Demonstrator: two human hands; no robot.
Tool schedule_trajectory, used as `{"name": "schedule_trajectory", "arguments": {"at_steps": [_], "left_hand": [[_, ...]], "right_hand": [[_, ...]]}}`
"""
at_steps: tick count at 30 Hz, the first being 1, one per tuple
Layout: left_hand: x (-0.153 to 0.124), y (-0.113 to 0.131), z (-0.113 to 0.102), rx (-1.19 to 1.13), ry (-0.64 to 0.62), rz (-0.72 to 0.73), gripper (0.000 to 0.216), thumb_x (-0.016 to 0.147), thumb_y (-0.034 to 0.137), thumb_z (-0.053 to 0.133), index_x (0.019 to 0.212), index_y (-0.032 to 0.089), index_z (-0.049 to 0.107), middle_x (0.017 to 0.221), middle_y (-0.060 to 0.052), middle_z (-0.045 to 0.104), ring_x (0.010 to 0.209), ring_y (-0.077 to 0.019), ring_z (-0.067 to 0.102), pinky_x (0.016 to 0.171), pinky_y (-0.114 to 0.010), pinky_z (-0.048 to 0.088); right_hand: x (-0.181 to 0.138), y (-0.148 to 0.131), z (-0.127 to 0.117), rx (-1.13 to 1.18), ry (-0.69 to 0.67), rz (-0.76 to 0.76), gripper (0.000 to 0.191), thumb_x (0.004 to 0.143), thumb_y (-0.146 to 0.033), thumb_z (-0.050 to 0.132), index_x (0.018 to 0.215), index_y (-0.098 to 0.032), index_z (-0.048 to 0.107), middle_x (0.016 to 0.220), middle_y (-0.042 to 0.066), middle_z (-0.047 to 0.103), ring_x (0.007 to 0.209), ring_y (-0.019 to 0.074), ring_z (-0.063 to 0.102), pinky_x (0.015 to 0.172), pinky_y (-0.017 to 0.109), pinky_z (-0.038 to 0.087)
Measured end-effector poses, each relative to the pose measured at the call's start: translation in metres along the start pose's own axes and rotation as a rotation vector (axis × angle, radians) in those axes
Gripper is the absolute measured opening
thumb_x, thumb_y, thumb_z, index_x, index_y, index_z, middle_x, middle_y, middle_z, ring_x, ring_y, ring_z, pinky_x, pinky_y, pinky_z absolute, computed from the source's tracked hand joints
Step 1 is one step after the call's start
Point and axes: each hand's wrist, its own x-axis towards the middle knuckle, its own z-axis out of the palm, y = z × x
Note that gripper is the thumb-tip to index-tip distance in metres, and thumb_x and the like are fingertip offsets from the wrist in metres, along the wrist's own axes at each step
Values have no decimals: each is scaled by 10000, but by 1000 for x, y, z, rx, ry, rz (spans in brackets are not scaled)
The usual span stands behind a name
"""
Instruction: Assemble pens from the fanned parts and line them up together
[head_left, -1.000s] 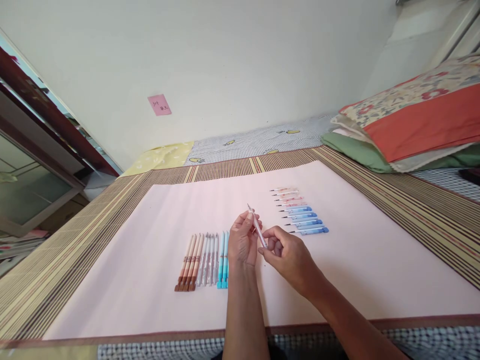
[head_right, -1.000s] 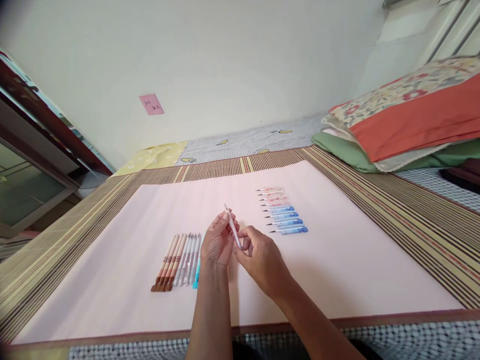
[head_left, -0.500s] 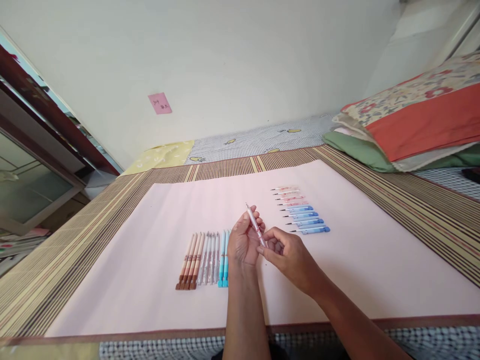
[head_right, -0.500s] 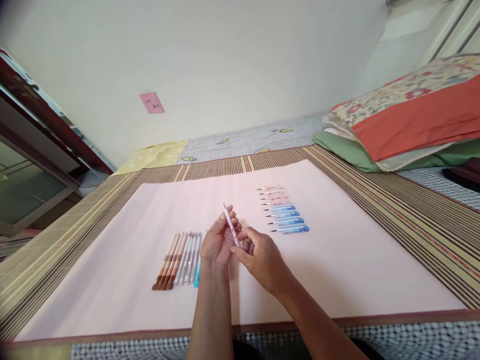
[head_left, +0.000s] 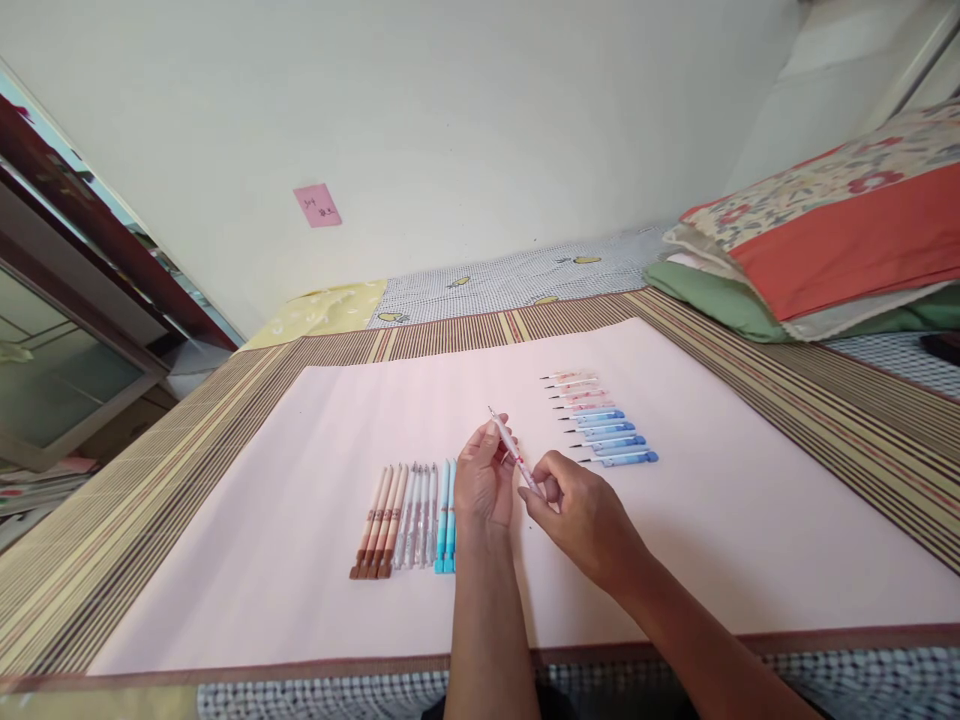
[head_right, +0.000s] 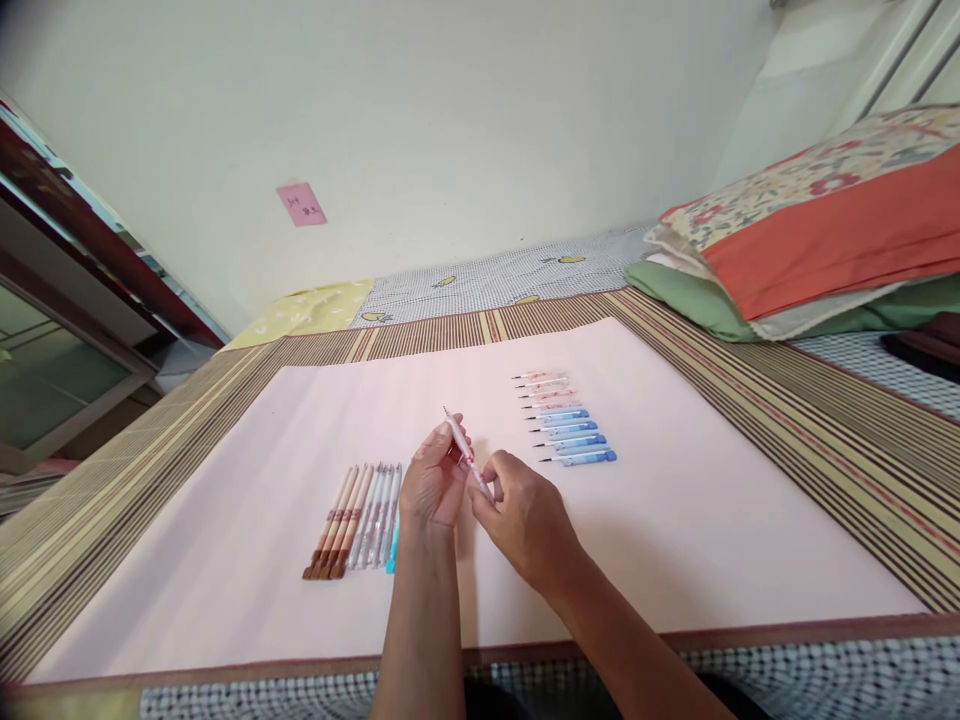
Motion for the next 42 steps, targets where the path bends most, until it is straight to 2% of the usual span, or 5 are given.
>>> {"name": "schedule_trajectory", "arguments": {"at_steps": [14,18,23,27,42], "left_hand": [[0,-1,-1,44,-17,-5,285,687,285,832,887,99,756,681,-20,652,619,-84,574,602,-202,426],[-3,9,1,188,18,41,331,710,356,815,913,100,757,829,-83,717,716,-125,630,669,-241,445],[-6,38,-11,193,352,287,246,839,331,676,977,136,736,983,-93,720,838,-140,668,746,-259,456],[-7,51,-23,15,482,286,144,860,224,618,924,139,716,910,-54,698,798,-112,666,762,-242,467],[-4,49,-17,-104,510,149,135,892,145,555,857,128,684,777,-30,664,692,-92,652,649,-195,465]], "right_hand": [[4,4,-5,562,-218,133,141,840,-339,642,849,-202,608,637,-33,578,557,126,515,531,253,397],[4,6,-3,603,-232,183,171,822,-347,663,817,-194,588,605,-33,579,545,127,533,528,253,418],[2,22,6,446,-253,221,157,813,-325,646,876,-200,576,671,-28,601,605,143,581,575,264,449],[1,30,15,256,-307,210,159,793,-268,632,919,-203,559,668,-30,622,636,154,594,619,275,438],[-5,13,31,31,-331,120,173,768,-110,541,839,-233,443,614,-61,509,571,131,475,565,243,279]]}}
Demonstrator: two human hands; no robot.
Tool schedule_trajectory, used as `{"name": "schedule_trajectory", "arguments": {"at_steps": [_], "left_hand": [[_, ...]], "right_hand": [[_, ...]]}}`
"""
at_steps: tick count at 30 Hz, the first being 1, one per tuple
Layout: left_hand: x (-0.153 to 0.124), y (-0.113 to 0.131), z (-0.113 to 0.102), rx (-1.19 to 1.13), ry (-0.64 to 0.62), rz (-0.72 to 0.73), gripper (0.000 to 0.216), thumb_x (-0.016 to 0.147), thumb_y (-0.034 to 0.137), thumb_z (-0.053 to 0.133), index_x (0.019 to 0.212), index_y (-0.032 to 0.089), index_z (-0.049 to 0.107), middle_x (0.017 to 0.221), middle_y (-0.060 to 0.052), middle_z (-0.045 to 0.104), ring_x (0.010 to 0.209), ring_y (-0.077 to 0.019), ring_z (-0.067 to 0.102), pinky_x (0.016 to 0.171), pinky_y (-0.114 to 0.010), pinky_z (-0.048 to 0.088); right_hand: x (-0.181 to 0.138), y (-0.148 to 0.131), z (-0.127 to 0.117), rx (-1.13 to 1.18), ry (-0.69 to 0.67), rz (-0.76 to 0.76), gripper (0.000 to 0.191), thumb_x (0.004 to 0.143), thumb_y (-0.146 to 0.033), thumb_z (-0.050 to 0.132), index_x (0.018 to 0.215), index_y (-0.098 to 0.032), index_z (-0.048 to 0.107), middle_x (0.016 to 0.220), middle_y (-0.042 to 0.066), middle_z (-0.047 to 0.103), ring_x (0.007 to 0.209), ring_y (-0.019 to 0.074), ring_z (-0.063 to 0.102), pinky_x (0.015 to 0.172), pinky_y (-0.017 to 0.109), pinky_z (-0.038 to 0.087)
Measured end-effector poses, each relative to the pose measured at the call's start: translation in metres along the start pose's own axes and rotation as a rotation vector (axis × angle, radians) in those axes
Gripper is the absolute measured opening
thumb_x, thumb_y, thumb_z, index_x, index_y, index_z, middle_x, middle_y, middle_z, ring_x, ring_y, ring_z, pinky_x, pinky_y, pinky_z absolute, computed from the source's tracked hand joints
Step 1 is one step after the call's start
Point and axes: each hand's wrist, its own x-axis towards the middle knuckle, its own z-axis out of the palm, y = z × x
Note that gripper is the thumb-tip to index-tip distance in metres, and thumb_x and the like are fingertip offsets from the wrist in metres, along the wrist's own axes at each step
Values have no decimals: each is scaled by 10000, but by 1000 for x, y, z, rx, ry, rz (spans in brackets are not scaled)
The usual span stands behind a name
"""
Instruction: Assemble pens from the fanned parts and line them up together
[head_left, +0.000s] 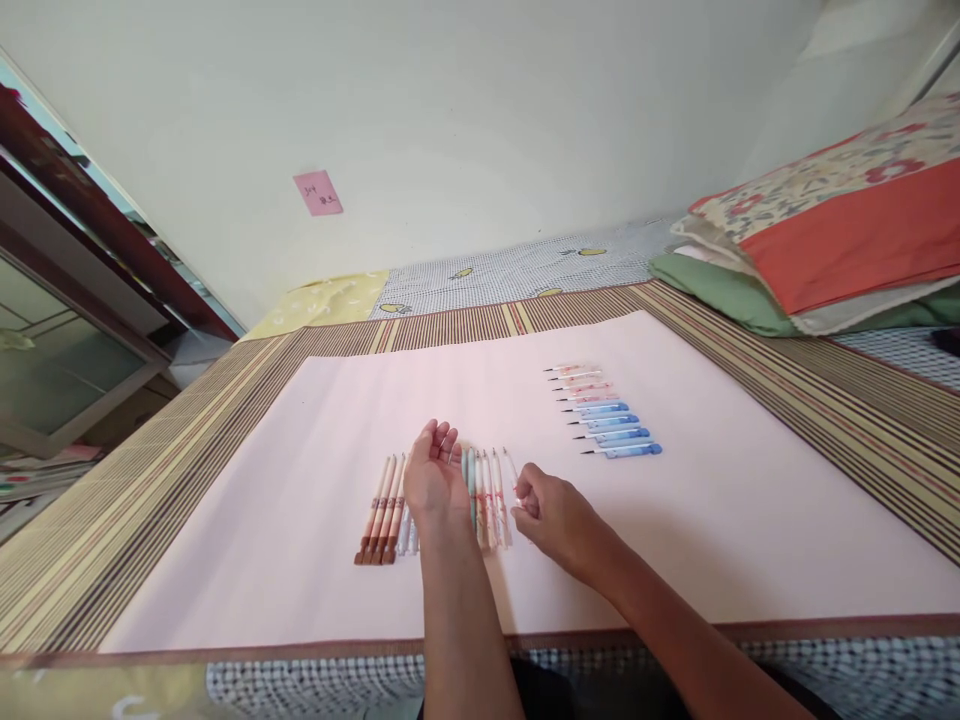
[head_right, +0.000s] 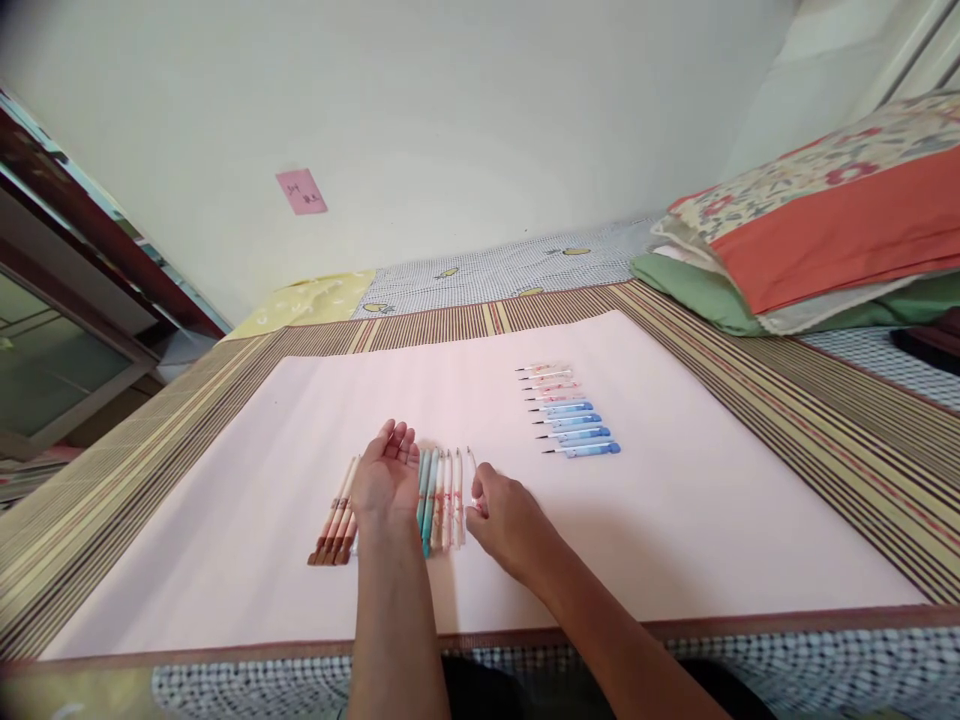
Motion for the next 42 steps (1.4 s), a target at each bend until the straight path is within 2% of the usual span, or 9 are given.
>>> {"name": "schedule_trajectory", "arguments": {"at_steps": [7,14,19,26,30,35,42], "left_hand": [[4,-3,-1,-27,-35,-30,115,877,132,561,874,119,676,769,-32,660,662,-89,645,602,-181,459],[6,-5,-3,-23,-42,-40,111,847,119,572,871,131,680,768,-35,660,666,-87,642,602,-173,467],[4,-6,-1,-33,-45,-48,109,846,116,578,867,129,684,762,-37,664,668,-87,644,612,-172,469],[2,-5,0,-48,-36,-72,133,881,116,546,880,116,679,760,-30,659,650,-87,648,610,-178,470],[2,-5,0,-47,-35,-71,126,870,115,556,883,117,681,766,-33,660,655,-89,646,608,-180,465],[2,-5,0,-44,-38,-79,131,864,114,551,863,124,681,766,-36,657,662,-88,641,614,-181,463],[2,-6,0,-42,-48,-83,122,849,111,563,858,129,682,763,-37,654,665,-89,633,613,-180,456]], "right_hand": [[0,-9,1,-59,15,-2,222,754,-90,534,883,-229,418,635,-63,463,569,127,424,577,246,249],[2,-7,-7,-189,-42,49,201,766,-141,562,908,-220,444,699,-26,543,621,142,481,585,262,221],[2,-4,-13,-275,-71,84,150,773,-219,604,775,-218,454,703,-1,585,624,149,478,582,276,218],[-1,-3,-18,-379,-71,70,178,804,-176,543,670,-213,432,678,9,582,600,143,432,564,284,203],[-2,-5,-22,-337,-87,71,226,782,-137,546,618,-207,408,628,-2,551,568,128,416,552,286,193],[-1,-8,-15,-238,-81,88,224,791,-161,557,602,-204,444,619,-1,563,578,128,455,549,276,206],[-1,-15,-1,-293,-22,76,217,808,-183,535,625,-212,422,613,-1,548,561,132,402,547,291,181]]}}
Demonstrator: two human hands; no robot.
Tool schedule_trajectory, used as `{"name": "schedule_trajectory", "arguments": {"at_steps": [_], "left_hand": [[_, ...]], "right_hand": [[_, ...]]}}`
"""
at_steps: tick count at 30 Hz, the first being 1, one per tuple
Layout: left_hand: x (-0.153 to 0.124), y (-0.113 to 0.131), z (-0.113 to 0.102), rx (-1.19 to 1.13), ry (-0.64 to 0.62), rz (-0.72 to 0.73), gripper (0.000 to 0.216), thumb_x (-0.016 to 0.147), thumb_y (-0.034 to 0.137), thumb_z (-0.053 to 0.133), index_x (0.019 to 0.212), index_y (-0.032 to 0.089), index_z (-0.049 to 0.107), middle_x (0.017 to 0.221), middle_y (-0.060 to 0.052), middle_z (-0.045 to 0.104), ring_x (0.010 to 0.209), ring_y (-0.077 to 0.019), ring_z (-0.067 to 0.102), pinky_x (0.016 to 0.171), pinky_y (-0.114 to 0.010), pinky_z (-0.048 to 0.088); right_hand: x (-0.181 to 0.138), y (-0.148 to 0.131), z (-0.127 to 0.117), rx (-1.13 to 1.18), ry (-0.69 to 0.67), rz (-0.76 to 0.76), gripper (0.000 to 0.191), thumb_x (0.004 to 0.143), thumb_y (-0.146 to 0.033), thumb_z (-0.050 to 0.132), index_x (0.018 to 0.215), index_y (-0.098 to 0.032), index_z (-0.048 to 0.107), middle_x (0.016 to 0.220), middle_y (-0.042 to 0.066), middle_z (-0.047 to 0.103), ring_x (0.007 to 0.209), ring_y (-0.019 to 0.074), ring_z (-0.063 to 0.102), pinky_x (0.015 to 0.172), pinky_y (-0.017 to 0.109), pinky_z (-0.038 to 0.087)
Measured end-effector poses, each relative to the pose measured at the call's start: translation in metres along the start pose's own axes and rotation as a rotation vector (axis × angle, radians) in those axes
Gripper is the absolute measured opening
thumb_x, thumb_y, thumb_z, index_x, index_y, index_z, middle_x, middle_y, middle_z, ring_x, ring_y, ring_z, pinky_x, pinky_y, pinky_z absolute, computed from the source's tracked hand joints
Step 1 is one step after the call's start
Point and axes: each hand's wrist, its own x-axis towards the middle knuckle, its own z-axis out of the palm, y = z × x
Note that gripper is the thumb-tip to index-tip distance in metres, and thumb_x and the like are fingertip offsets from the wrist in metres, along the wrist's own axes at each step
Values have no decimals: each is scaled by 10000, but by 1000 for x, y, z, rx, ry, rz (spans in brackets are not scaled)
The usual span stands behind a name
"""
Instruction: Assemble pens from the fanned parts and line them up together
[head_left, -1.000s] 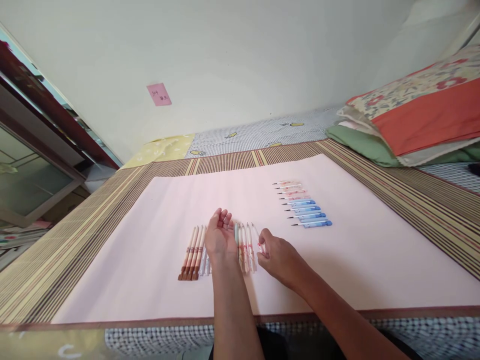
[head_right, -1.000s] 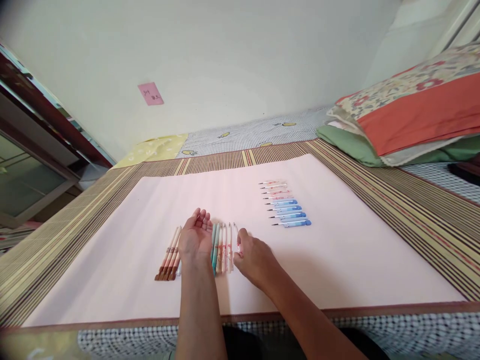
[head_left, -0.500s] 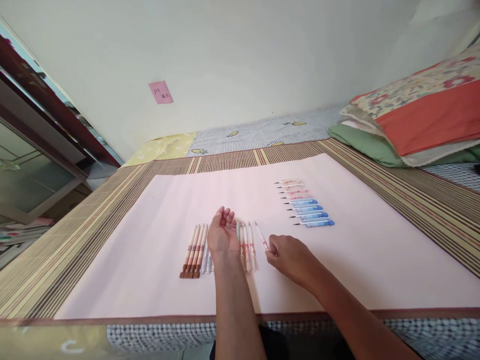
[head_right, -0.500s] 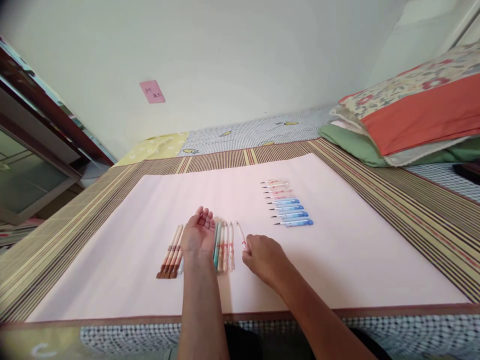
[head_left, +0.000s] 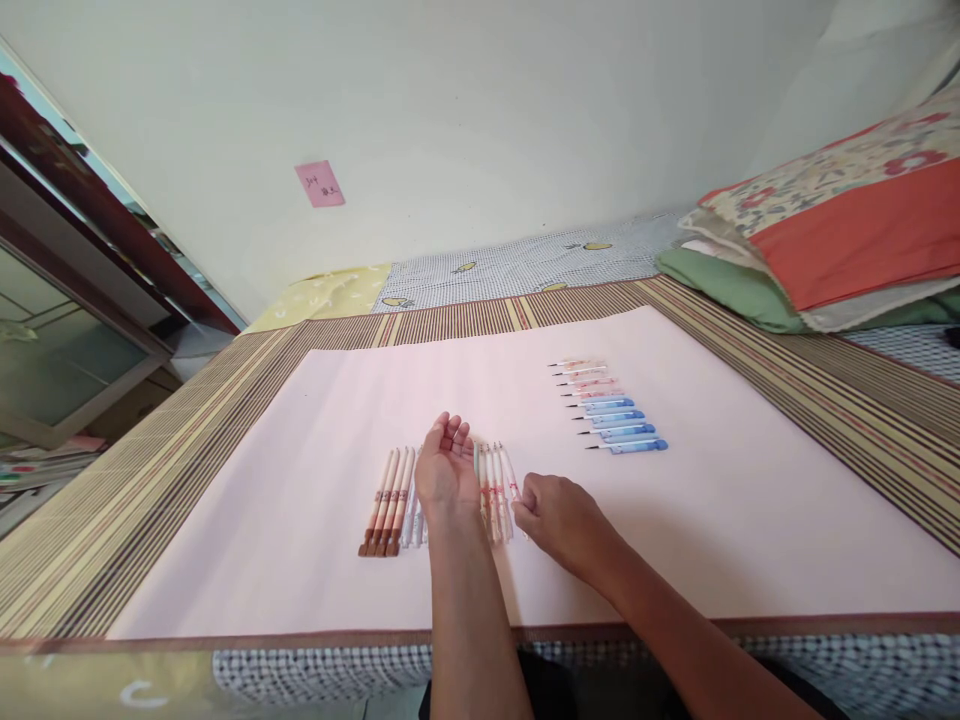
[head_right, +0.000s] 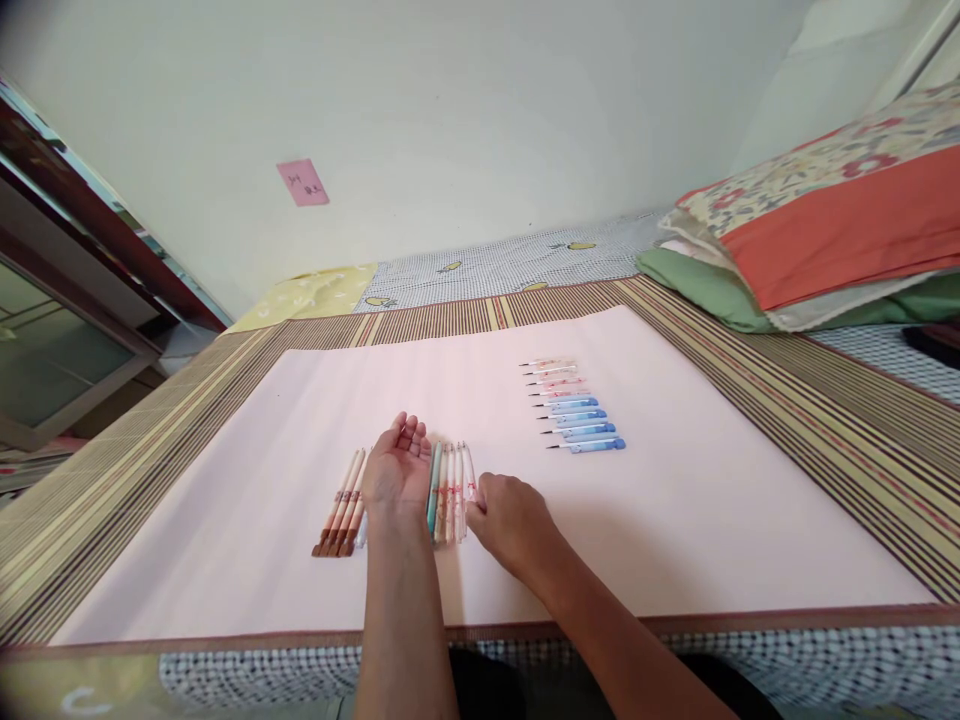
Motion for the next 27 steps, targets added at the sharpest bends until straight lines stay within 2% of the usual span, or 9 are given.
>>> {"name": "schedule_trajectory", "arguments": {"at_steps": [13,21,27], "left_hand": [[0,-1,0,-1,-10,-16,117,833,107,567,867,127,677,771,-43,650,661,-95,632,601,-184,454],[1,-2,0,-3,-10,-18,123,837,112,561,869,127,679,776,-45,653,668,-95,635,602,-184,458],[1,-3,0,-5,-12,-25,123,844,107,558,874,119,677,771,-42,652,656,-96,637,602,-186,459]], "right_hand": [[-3,-4,-3,55,-40,-46,269,866,-181,500,611,-203,416,614,5,554,561,125,424,552,291,172],[-5,3,-9,85,-107,-110,227,803,-128,507,594,-196,452,617,3,573,557,119,446,540,279,203],[-7,5,-14,123,-160,-126,274,796,-112,489,565,-203,373,518,-28,481,482,102,424,508,278,192]]}}
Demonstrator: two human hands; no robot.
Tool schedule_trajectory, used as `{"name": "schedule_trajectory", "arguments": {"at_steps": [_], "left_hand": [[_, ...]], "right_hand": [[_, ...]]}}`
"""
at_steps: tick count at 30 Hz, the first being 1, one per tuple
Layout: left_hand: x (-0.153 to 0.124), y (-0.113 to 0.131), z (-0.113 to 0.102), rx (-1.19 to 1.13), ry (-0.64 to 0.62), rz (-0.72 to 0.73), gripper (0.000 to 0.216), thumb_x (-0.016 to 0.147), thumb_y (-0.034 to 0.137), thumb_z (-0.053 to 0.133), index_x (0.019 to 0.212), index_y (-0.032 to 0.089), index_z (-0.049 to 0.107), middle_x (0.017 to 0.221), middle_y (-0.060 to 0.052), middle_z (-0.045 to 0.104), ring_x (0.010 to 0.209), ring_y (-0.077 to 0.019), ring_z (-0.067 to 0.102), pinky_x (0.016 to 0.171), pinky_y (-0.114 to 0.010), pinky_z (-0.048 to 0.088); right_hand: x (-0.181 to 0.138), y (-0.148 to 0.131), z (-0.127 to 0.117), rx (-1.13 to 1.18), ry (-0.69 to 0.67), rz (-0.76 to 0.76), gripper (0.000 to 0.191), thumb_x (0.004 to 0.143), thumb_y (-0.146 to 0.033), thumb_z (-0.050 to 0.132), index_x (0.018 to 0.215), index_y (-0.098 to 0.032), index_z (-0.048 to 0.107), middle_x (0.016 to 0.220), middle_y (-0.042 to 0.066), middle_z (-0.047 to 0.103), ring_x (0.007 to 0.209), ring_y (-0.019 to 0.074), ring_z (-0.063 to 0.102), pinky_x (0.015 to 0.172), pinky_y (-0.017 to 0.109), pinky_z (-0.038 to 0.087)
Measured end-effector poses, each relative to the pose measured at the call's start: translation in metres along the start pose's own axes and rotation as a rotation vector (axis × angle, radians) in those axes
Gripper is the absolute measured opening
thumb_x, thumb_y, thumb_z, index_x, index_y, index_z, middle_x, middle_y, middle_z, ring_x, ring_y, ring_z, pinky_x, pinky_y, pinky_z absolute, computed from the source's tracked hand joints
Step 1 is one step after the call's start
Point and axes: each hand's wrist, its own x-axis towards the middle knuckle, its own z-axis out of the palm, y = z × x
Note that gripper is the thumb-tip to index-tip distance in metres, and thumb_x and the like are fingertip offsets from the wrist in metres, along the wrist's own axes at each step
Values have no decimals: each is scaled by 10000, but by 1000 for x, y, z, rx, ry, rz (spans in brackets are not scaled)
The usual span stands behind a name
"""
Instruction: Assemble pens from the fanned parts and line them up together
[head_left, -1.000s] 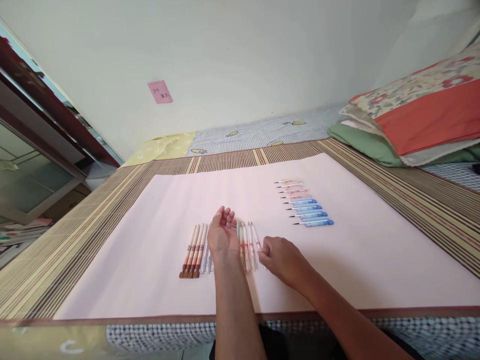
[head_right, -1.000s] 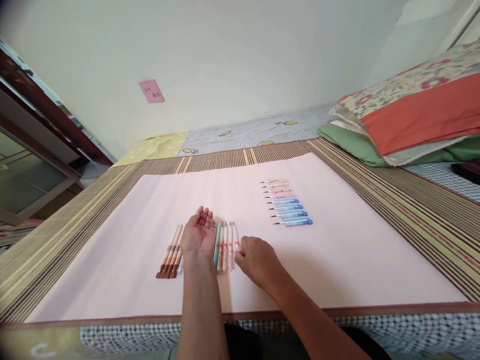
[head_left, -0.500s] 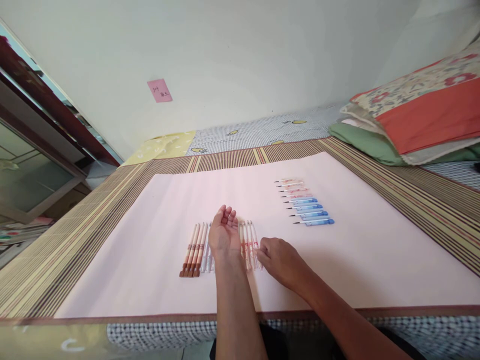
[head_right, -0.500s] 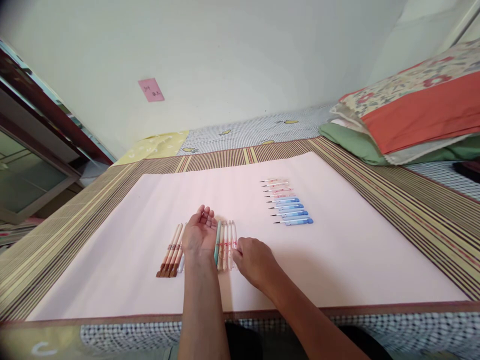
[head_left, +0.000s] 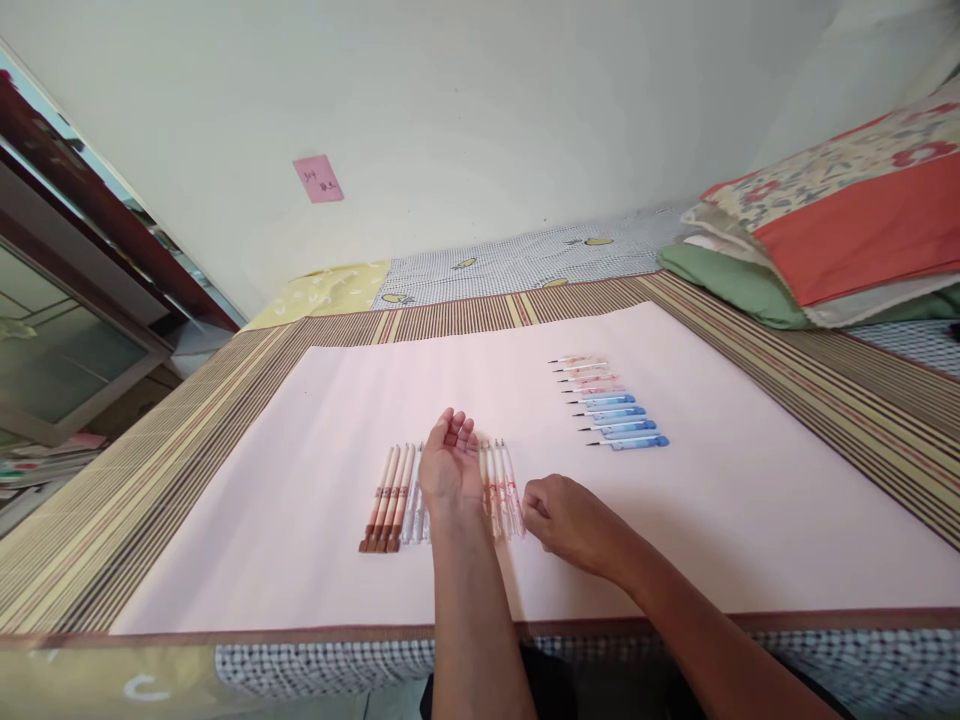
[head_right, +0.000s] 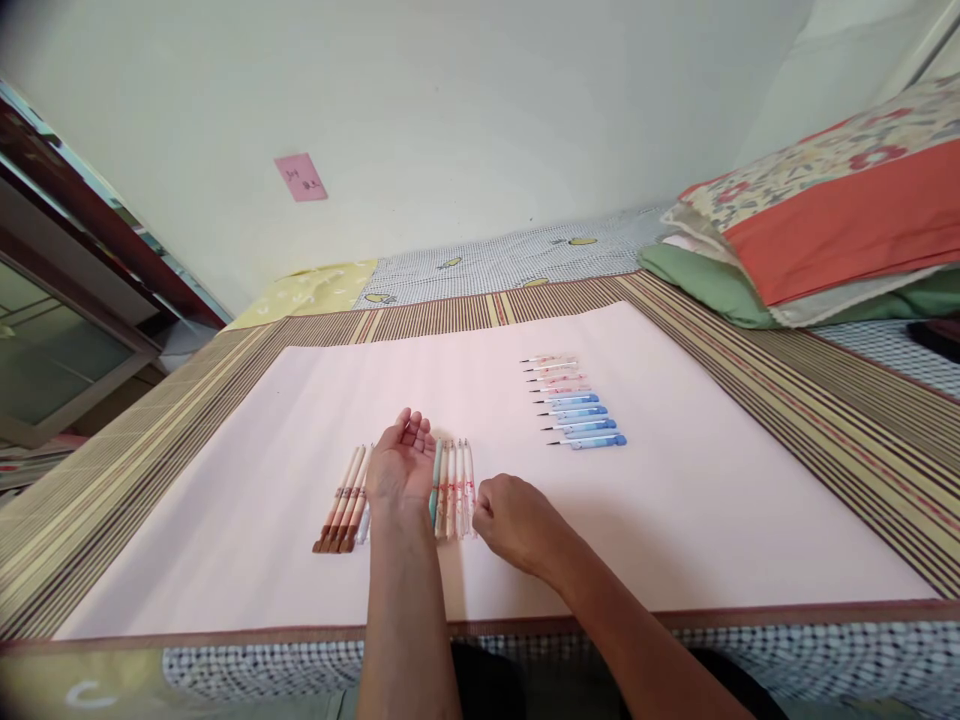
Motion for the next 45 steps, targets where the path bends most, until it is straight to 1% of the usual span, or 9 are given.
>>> {"name": "schedule_trajectory", "arguments": {"at_steps": [14,17,22,24,29,32,34,40,45], "left_hand": [[5,-7,-1,33,-105,27,96,802,118,653,890,109,692,774,-35,661,675,-91,637,589,-172,459],[2,-12,1,72,-236,55,138,759,161,729,881,111,688,785,-22,652,667,-86,615,559,-168,436],[-12,-26,9,204,-560,30,251,723,298,814,785,126,642,730,0,587,630,-70,539,515,-157,364],[-20,-33,13,254,-661,9,301,764,338,785,692,141,568,638,29,498,556,-56,450,482,-166,302],[-38,-63,17,410,-851,-48,488,863,429,676,589,191,349,536,80,270,487,-55,228,469,-218,170],[-48,-84,16,555,-987,-159,505,849,458,677,581,200,337,523,84,248,489,-55,189,483,-246,119],[-54,-94,15,587,-1053,-244,504,811,442,713,565,199,347,516,84,255,485,-52,193,493,-258,113],[-70,-114,7,589,-1128,-411,539,626,317,844,534,201,326,513,68,351,483,-52,269,510,-280,122],[-91,-135,-6,698,-1198,-577,579,630,350,867,528,200,317,517,75,353,485,-48,276,516,-284,136]], "right_hand": [[-3,7,-11,-8,12,-74,239,783,-125,519,601,-200,384,570,-30,485,520,98,361,500,263,199],[-7,13,-18,55,-18,-90,172,774,-122,531,636,-192,457,622,-17,561,551,101,441,508,245,232],[-8,33,-33,307,-96,-94,124,824,-186,518,709,-186,565,597,-12,605,533,118,537,507,224,328],[-7,45,-43,431,30,-93,136,847,-229,510,740,-190,583,596,-15,603,526,122,539,510,229,374],[-4,80,-76,614,769,30,167,806,-359,608,802,-193,623,650,2,631,556,142,553,536,256,447],[-7,103,-88,615,1027,118,193,762,-372,655,837,-195,658,688,14,662,594,161,604,588,273,491],[-11,117,-93,585,1075,160,193,752,-372,663,841,-202,671,711,16,672,622,170,632,618,279,505],[-17,148,-98,522,1054,237,218,743,-348,641,884,-197,712,784,55,716,766,227,682,697,318,524],[-10,159,-96,423,973,175,261,793,-316,573,963,-186,723,942,87,747,855,236,683,790,345,532]]}}
